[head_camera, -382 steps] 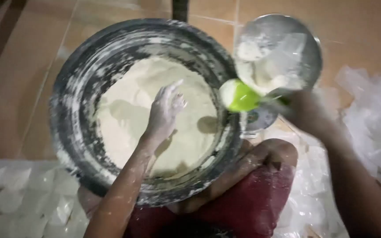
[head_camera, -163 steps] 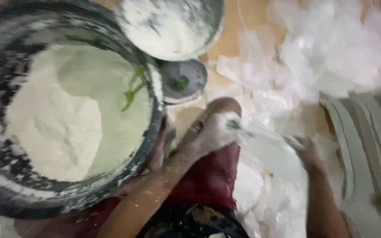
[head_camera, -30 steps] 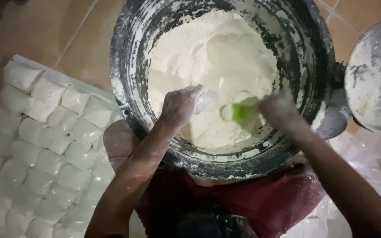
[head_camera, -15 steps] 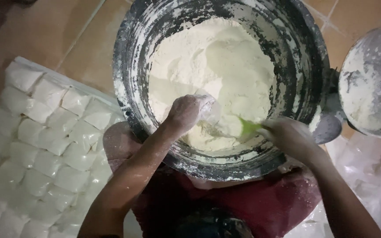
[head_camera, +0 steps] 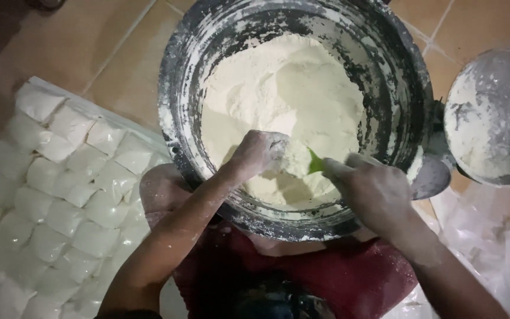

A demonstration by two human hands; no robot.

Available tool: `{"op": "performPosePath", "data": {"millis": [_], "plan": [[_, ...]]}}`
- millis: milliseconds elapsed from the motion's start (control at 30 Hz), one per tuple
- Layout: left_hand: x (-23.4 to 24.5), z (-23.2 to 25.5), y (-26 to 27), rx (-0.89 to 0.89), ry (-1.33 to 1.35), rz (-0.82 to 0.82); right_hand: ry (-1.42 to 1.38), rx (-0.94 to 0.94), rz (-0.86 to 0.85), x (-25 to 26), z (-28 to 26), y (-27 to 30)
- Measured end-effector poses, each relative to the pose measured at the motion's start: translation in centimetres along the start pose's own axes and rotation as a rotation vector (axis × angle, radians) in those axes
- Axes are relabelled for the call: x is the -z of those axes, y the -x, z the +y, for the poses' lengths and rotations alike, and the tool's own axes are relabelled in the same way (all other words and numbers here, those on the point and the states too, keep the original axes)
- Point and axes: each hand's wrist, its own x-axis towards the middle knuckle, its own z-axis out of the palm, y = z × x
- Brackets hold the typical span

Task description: Filling small plastic bags with white powder from a large basin using a scoop and placing them on a tray.

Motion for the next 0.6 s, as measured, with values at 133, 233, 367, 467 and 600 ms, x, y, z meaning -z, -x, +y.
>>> {"op": "performPosePath", "data": {"millis": [133,233,367,467,600], "plan": [[-1.0,-2.5,-1.0,-0.071,-0.096,-0.023,0.141,0.101,0.077,-3.5,-1.9,-3.9],[-0.5,-1.0,-0.7,-0.081,-0.165,-0.031,0.154,0.191,0.058,-4.3,-3.4,-6.9],[-1.9,-2.4,0.8,0.245,0.915,-0.005,0.185,0.387,0.036,-3.3,-6.8,-9.9],[0.2,1.9,0.3,0.244,0.068,-0.028,0.328,0.316,-0.083,-0.4,-8.1,-10.0],[-0.1,0.0,-1.0,0.339,0.296,-0.035,0.019,0.194,-0.047,2.1,-5.8,-7.5]]}}
